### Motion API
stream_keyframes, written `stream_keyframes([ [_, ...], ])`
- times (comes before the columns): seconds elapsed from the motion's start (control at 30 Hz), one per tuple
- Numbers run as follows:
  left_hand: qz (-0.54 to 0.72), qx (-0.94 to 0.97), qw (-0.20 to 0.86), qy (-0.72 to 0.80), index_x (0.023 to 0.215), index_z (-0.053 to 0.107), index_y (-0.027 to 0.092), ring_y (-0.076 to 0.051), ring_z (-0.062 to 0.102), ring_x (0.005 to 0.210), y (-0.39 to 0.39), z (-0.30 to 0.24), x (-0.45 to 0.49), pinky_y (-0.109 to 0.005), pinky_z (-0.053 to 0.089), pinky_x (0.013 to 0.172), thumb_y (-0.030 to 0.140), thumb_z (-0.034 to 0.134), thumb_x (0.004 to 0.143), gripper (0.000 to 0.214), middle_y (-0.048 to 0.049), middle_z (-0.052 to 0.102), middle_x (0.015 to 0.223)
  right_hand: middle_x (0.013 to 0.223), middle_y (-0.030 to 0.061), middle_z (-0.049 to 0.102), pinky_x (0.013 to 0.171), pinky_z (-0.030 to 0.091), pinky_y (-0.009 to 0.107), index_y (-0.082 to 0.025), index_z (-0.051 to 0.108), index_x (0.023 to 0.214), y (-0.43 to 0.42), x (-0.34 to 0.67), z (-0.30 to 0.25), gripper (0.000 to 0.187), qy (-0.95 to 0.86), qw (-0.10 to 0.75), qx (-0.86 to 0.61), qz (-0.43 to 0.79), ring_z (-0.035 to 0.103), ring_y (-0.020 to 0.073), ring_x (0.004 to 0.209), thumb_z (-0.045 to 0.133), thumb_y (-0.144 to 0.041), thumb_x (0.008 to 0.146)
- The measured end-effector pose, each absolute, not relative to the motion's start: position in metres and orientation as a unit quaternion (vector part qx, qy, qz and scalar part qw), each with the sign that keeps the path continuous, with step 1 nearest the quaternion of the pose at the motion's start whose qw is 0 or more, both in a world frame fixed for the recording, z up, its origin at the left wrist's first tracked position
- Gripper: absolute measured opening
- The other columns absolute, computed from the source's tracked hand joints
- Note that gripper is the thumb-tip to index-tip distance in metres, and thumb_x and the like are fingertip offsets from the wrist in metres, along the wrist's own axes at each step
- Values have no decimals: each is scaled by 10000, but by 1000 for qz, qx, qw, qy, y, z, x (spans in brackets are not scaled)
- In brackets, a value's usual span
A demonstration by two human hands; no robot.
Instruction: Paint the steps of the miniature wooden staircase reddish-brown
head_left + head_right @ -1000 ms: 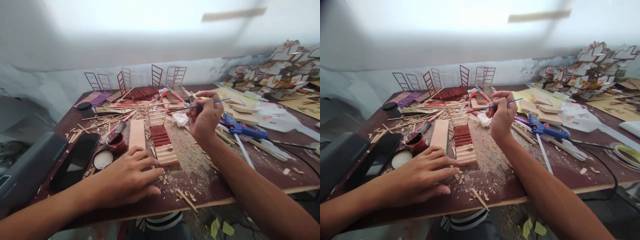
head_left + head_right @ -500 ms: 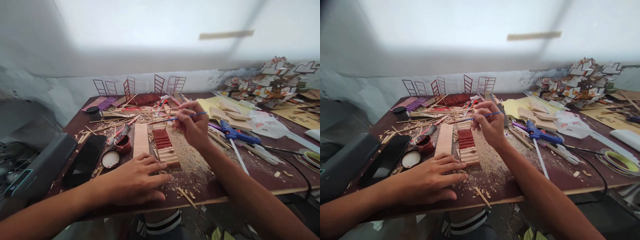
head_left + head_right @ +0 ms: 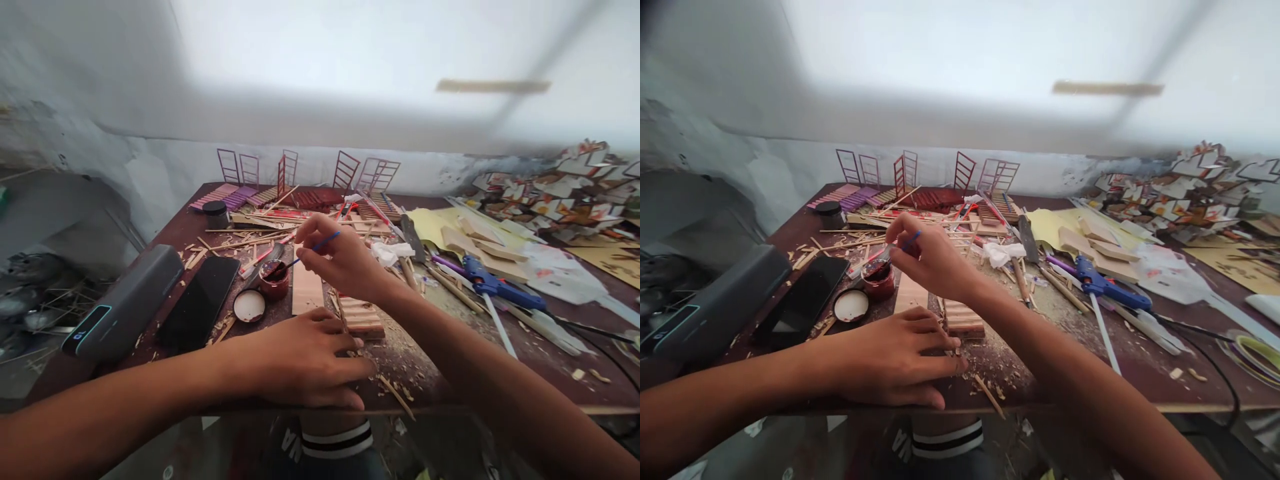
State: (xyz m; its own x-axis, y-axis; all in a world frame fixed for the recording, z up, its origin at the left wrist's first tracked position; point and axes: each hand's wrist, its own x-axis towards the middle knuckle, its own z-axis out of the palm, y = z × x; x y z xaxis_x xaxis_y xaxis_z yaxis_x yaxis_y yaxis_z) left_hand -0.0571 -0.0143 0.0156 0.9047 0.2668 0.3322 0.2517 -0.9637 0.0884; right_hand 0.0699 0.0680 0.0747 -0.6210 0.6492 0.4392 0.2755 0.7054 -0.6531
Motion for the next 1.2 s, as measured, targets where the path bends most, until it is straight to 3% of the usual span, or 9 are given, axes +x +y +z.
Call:
stream_keyframes([
  [0.2, 192, 974, 16, 123, 1200, 588, 172, -277, 542, 1243, -13, 13, -57, -417, 423, 1028, 492, 462, 995, 400, -147, 515, 1405, 651, -47, 581, 584, 347, 240, -183, 562, 955, 71, 50, 70, 103, -907, 246, -285, 187, 451, 66, 570, 531, -156, 861],
  [0.33, 196, 972, 16, 131, 1154, 606, 168, -264, 574, 1192, -13, 13, -58, -409, 426, 1025, 486, 462, 997, 383, -144, 491, 1433, 660, -40, 585, 603, 355, 241, -175, 577, 951, 72, 47, 69, 96, -913, 238, -272, 188, 462, 67, 581, 519, -166, 875],
  [0.47, 187, 971, 13, 149, 1209, 581, 178, -266, 543, 1209, -14, 14, -59, -407, 419, 1026, 494, 456, 997, 400, -117, 466, 1456, 615, -53, 530, 523, 335, 230, -174, 575, 892, 72, 59, 82, 74, -874, 320, -271, 247, 430, 58, 536, 534, -129, 850],
  [0.57, 174, 972, 25, 157, 1213, 581, 180, -270, 547, 1151, -15, 16, -58, -413, 437, 976, 509, 449, 996, 416, -110, 573, 1318, 555, -58, 529, 445, 326, 227, -186, 599, 833, 71, 83, 95, 145, -795, 436, -265, 328, 472, 62, 471, 510, -71, 830],
  [0.63, 168, 973, 41, 155, 1215, 582, 178, -273, 546, 1127, -16, 17, -58, -423, 444, 956, 512, 444, 997, 422, -109, 613, 1236, 520, -42, 540, 410, 310, 238, -174, 667, 819, 72, 105, 101, 168, -755, 477, -265, 363, 471, 68, 434, 514, -133, 877],
  [0.83, 146, 970, 76, 177, 1273, 556, 183, -309, 491, 1220, -16, 18, -56, -475, 437, 978, 485, 477, 989, 422, -99, 555, 1342, 520, 21, 605, 385, 305, 251, -162, 749, 788, 82, 167, 84, 385, -711, 441, -260, 482, 479, 78, 417, 517, -420, 956],
  [0.97, 137, 969, 83, 189, 1291, 549, 182, -331, 453, 1261, -13, 19, -55, -506, 425, 1012, 471, 476, 991, 423, -99, 539, 1374, 434, -36, 419, 386, 240, 256, -191, 659, 634, 88, 186, 56, 461, -672, 507, -278, 462, 370, 69, 389, 514, -494, 951],
  [1.2, 108, 971, 80, 197, 1297, 567, 172, -350, 464, 1270, -9, 24, -54, -532, 446, 1015, 456, 485, 988, 428, -117, 522, 1415, 527, -19, 454, 475, 293, 281, -186, 574, 569, 78, 183, 36, 516, -727, 528, -313, 308, 406, 79, 486, 449, -458, 990],
])
